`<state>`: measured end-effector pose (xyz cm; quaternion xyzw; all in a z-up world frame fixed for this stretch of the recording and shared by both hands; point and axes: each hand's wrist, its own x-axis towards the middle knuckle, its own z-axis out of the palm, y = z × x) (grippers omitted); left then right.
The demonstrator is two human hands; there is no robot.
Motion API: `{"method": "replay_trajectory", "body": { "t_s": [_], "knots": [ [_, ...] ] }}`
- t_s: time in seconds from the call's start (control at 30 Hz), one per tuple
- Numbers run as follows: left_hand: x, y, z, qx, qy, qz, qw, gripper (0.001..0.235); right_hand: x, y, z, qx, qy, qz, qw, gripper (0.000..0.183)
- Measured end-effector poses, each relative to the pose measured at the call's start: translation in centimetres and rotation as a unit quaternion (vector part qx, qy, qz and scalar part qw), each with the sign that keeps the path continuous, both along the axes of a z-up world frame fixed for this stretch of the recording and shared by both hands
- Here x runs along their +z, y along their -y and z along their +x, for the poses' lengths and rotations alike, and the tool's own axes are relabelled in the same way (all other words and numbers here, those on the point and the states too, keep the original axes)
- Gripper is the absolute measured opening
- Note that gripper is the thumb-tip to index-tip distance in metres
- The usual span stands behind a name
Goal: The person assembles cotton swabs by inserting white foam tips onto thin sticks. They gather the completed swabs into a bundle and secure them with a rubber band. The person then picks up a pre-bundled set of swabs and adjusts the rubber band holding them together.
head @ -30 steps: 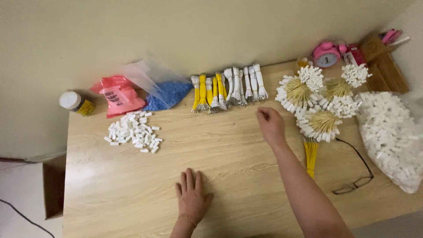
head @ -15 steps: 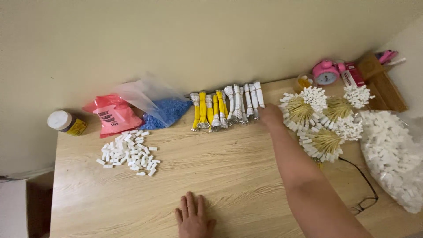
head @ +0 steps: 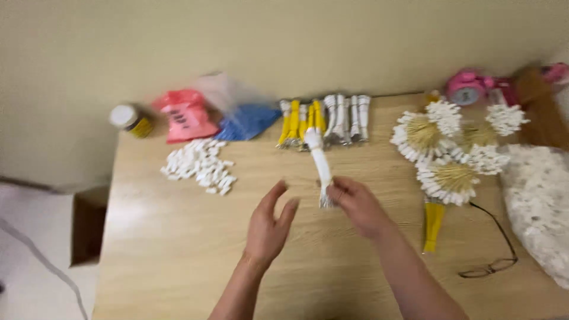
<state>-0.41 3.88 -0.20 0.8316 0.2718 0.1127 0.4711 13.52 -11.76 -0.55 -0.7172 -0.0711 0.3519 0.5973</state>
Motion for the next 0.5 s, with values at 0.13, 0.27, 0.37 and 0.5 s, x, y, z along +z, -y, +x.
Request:
{"method": "replay_trajectory", "body": {
  "t_s": [0.13, 0.27, 0.37, 0.5],
  "knots": [
    [0.3, 1.9, 1.7, 0.003, 0.181, -0.298, 0.937, 0.047, -2.6, -0.4, -6.9, 0.059, 0.024, 0.121, 0.991, 0.034],
    [-1.0, 3.5, 0.9, 0.026, 0.217, -0.428, 0.877, 0.033, 4.6, 1.7, -7.5, 0.065, 0.301, -0.051, 0.950, 0.017],
    [-1.1, 4.3, -0.2, 0.021, 0.197, -0.437, 0.877, 0.038, 9.4, 1.9, -7.4, 0.013, 0.500, 0.002, 0.866, 0.005],
    [0.6, 5.3, -1.2, -0.013, 0.176, -0.395, 0.901, 0.046, 9.6, 1.2, -6.9, 0.070, 0.566, 0.030, 0.821, 0.005]
  ]
}}
